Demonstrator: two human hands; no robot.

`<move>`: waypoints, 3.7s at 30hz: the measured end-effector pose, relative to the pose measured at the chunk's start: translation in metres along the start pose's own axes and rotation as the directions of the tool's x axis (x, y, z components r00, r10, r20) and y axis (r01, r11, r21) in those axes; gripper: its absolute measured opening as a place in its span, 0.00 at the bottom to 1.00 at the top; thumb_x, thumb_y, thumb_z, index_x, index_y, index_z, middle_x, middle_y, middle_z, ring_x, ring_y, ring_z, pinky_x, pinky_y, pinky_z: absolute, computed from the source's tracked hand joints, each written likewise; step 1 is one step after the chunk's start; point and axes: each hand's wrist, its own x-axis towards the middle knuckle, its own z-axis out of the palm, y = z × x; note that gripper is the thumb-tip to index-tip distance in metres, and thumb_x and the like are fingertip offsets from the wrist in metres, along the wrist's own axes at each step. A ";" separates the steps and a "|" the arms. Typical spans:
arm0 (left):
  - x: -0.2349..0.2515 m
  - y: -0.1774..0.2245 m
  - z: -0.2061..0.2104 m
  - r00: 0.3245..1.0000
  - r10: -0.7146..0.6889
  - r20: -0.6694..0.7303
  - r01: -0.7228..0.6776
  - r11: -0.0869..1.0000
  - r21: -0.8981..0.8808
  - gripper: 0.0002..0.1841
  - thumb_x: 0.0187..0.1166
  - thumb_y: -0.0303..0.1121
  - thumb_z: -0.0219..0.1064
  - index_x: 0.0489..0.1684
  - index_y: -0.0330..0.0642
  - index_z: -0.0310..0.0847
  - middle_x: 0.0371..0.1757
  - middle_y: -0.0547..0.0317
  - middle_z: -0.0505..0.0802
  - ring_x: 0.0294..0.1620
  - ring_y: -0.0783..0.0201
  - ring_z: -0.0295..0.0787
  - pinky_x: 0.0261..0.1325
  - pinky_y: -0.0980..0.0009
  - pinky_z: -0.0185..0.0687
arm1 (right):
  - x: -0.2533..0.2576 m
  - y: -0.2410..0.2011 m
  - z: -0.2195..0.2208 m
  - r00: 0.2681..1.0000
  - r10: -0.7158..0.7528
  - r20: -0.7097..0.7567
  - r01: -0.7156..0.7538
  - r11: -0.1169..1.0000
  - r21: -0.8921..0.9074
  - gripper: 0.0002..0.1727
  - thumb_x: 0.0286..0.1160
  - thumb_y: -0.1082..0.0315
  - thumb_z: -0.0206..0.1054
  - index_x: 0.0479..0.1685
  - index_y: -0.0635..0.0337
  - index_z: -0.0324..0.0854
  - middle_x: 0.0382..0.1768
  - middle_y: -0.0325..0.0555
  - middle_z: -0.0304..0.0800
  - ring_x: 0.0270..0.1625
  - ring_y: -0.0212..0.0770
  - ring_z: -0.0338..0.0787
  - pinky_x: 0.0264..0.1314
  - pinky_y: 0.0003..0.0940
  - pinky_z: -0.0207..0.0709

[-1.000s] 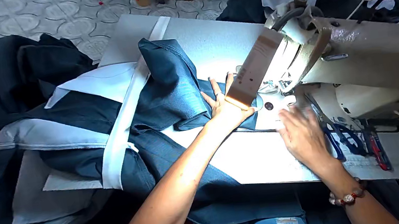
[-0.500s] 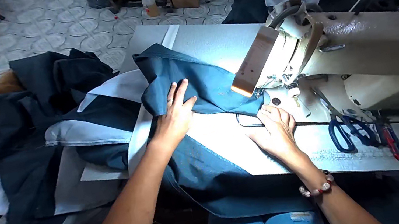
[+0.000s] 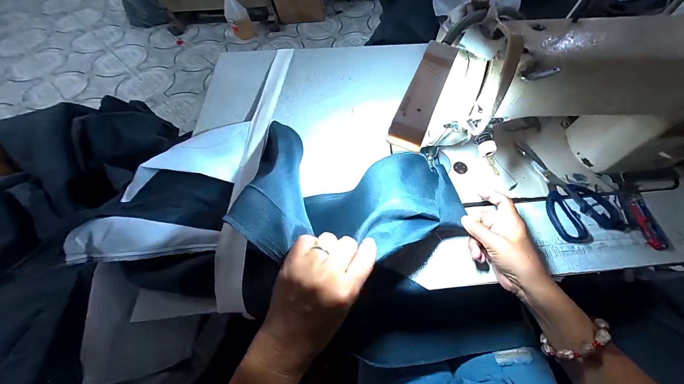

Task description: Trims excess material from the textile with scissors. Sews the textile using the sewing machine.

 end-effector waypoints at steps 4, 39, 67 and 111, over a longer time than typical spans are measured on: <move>-0.004 0.012 0.006 0.999 0.014 -0.036 -0.015 0.999 -0.032 0.12 0.81 0.24 0.60 0.40 0.41 0.93 0.24 0.54 0.87 0.28 0.54 0.83 0.37 0.61 0.74 | 0.016 -0.001 -0.015 0.970 -0.231 0.071 0.233 0.818 -0.526 0.29 0.78 0.68 0.68 0.75 0.75 0.68 0.34 0.47 0.87 0.25 0.28 0.82 0.30 0.26 0.79; 0.067 0.021 0.124 0.980 0.165 0.113 -0.133 0.960 -0.247 0.05 0.72 0.24 0.70 0.27 0.37 0.89 0.50 0.43 0.96 0.70 0.37 0.87 0.77 0.33 0.68 | 0.034 -0.007 0.009 0.991 -0.029 0.127 0.090 0.859 -0.505 0.31 0.68 0.79 0.70 0.74 0.69 0.68 0.27 0.46 0.82 0.21 0.31 0.79 0.26 0.27 0.76; 0.049 0.053 0.100 0.846 -0.154 0.510 0.356 0.875 -0.327 0.26 0.83 0.40 0.45 0.70 0.48 0.86 0.80 0.48 0.83 0.81 0.36 0.74 0.69 0.34 0.64 | 0.012 -0.006 0.018 0.952 -0.175 0.251 0.295 0.301 -0.907 0.21 0.81 0.75 0.59 0.70 0.70 0.83 0.57 0.66 0.91 0.57 0.63 0.93 0.61 0.54 0.84; 0.029 -0.019 -0.012 0.884 -0.359 0.299 0.281 0.920 0.274 0.38 0.65 0.13 0.72 0.83 0.42 0.74 0.88 0.44 0.73 0.93 0.32 0.51 0.83 0.18 0.34 | 0.074 0.007 0.012 0.934 -0.326 0.148 0.325 0.597 -0.733 0.14 0.67 0.62 0.78 0.48 0.59 0.95 0.58 0.51 0.92 0.66 0.61 0.81 0.66 0.69 0.62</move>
